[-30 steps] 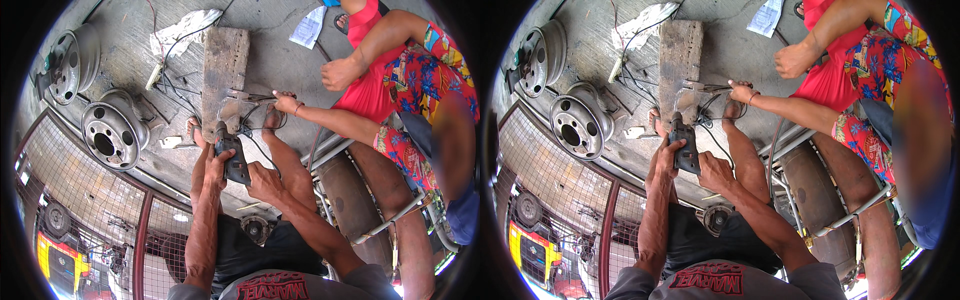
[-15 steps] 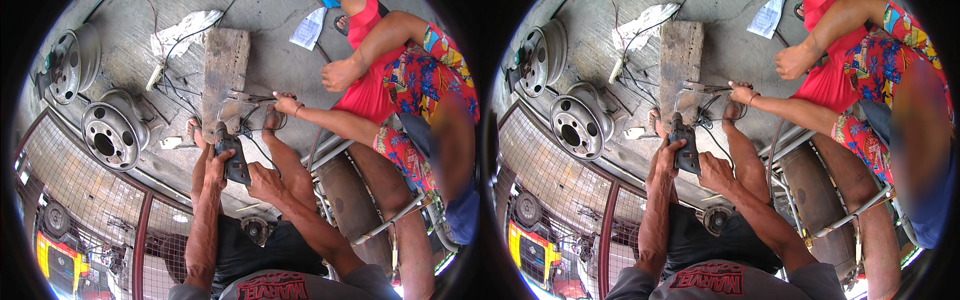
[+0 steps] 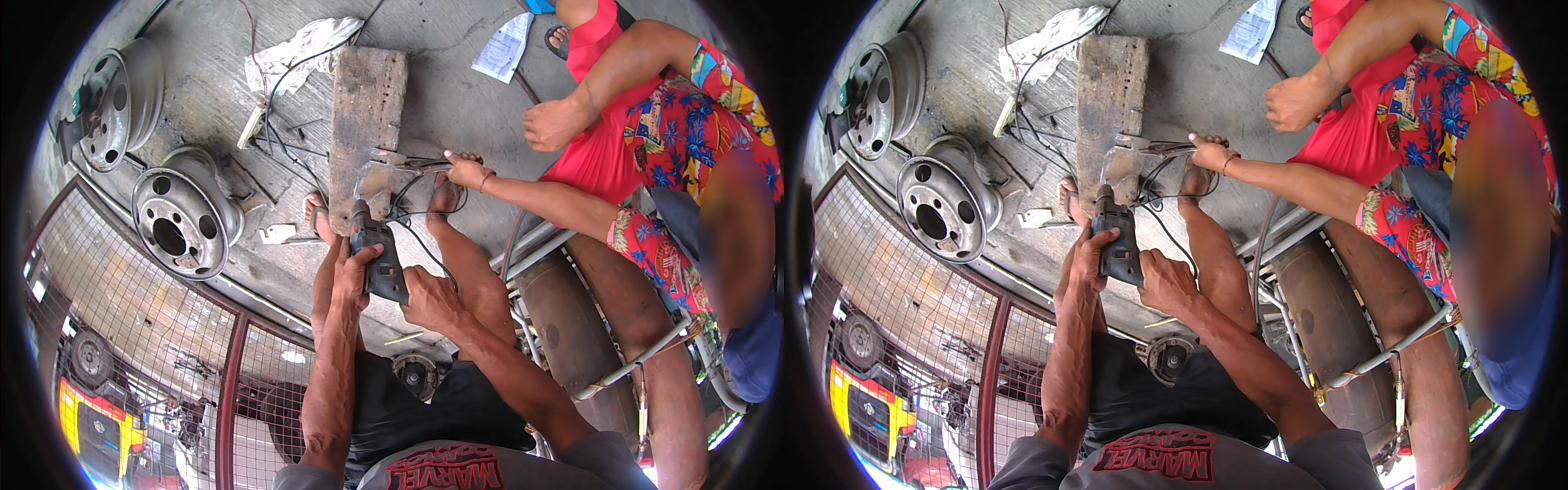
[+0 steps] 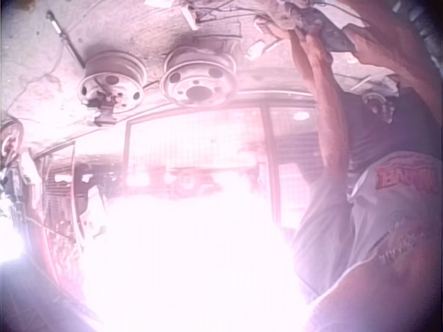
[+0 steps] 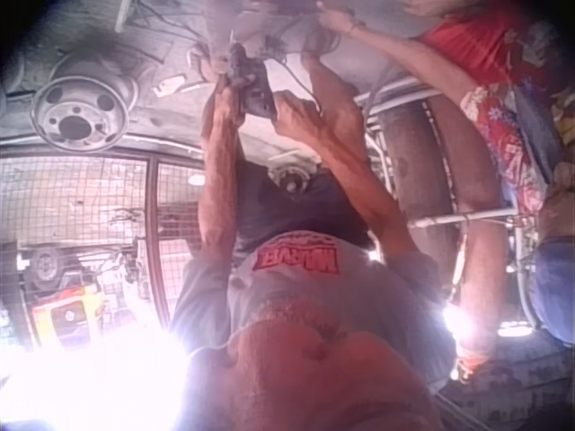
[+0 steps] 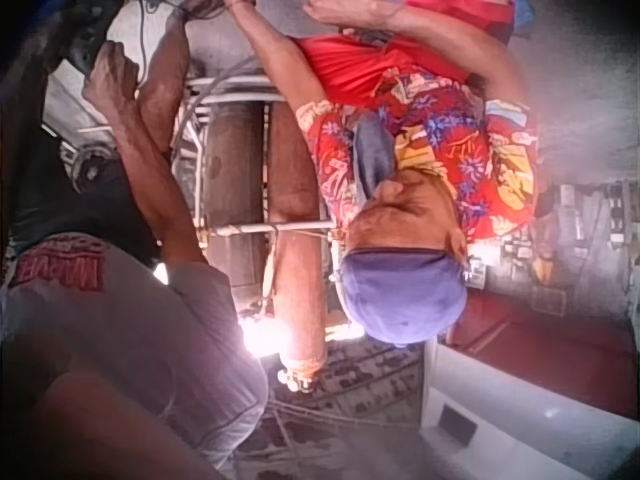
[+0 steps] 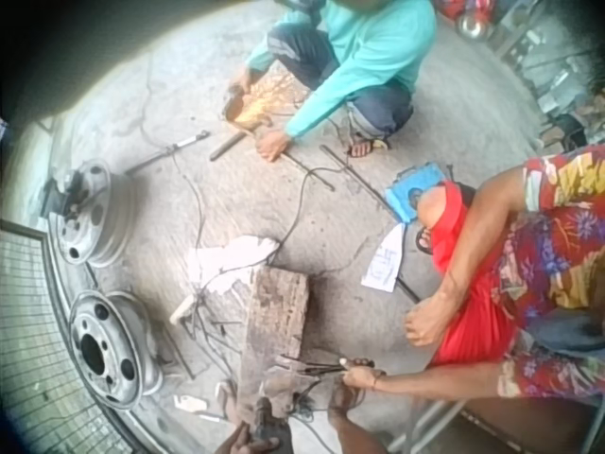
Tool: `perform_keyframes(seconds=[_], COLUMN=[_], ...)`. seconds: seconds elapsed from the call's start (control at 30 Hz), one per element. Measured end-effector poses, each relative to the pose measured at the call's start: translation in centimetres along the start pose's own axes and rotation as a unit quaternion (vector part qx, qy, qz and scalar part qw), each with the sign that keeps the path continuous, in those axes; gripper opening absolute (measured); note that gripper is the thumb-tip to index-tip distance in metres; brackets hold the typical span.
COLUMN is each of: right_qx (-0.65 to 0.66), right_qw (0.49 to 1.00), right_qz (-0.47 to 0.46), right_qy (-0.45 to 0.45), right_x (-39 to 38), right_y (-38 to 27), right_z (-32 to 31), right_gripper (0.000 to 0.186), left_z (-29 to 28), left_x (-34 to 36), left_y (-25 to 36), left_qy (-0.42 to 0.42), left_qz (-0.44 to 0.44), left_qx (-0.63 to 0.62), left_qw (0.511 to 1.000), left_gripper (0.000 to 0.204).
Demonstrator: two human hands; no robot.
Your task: The person sits on the floor and uses a corded drill to make holes in a small metal piece held in a clamp. They adjust the drill and the workpiece, then continue drilling while another person grinds metal nearby.
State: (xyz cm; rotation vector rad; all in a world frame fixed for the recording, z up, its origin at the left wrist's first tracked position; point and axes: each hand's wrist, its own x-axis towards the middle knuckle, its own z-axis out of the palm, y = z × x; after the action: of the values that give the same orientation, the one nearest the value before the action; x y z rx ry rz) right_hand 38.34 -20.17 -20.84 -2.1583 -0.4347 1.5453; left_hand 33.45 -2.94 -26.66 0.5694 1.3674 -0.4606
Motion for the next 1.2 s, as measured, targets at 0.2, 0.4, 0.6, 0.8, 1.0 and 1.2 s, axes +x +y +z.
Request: perform_keyframes(seconds=[0.2, 0.4, 0.6, 0.8, 1.0, 1.2], right_qx=[0.005, 0.004, -0.005, -0.019, -0.013, -0.013], right_qw=[1.0, 1.0, 0.999, 0.999, 0.999, 1.0], right_qz=[0.003, 0.007, 0.0, -0.006, -0.027, -0.022], right_qy=[-0.009, -0.018, -0.04, -0.036, -0.01, 0.0], right_x=[0.2, 0.4, 0.7, -0.6, -0.6, -0.2], right_y=[0.0, 0.2, 0.7, 0.7, 0.8, 1.0], right_z=[-0.6, -1.4, -2.4, -2.0, -1.9, -1.4], right_gripper=[0.045, 0.043, 0.044, 0.043, 0.043, 0.038], left_z=[0.3, 1.1, 1.6, 1.1, 1.5, 1.7], left_x=[0.3, 0.1, 0.1, -0.4, -0.9, -0.7], left_y=[0.0, 0.4, 0.2, -1.3, -0.6, -0.3], left_qy=[0.009, 0.012, 0.033, 0.04, 0.033, 0.033], left_qz=[0.006, 0.009, 0.005, -0.009, -0.004, 0.011], left_qx=[-0.007, -0.01, -0.004, -0.015, -0.011, -0.011], left_qw=[1.0, 1.0, 0.999, 0.999, 0.999, 0.999], left_gripper=[0.063, 0.06, 0.07, 0.07, 0.071, 0.065])
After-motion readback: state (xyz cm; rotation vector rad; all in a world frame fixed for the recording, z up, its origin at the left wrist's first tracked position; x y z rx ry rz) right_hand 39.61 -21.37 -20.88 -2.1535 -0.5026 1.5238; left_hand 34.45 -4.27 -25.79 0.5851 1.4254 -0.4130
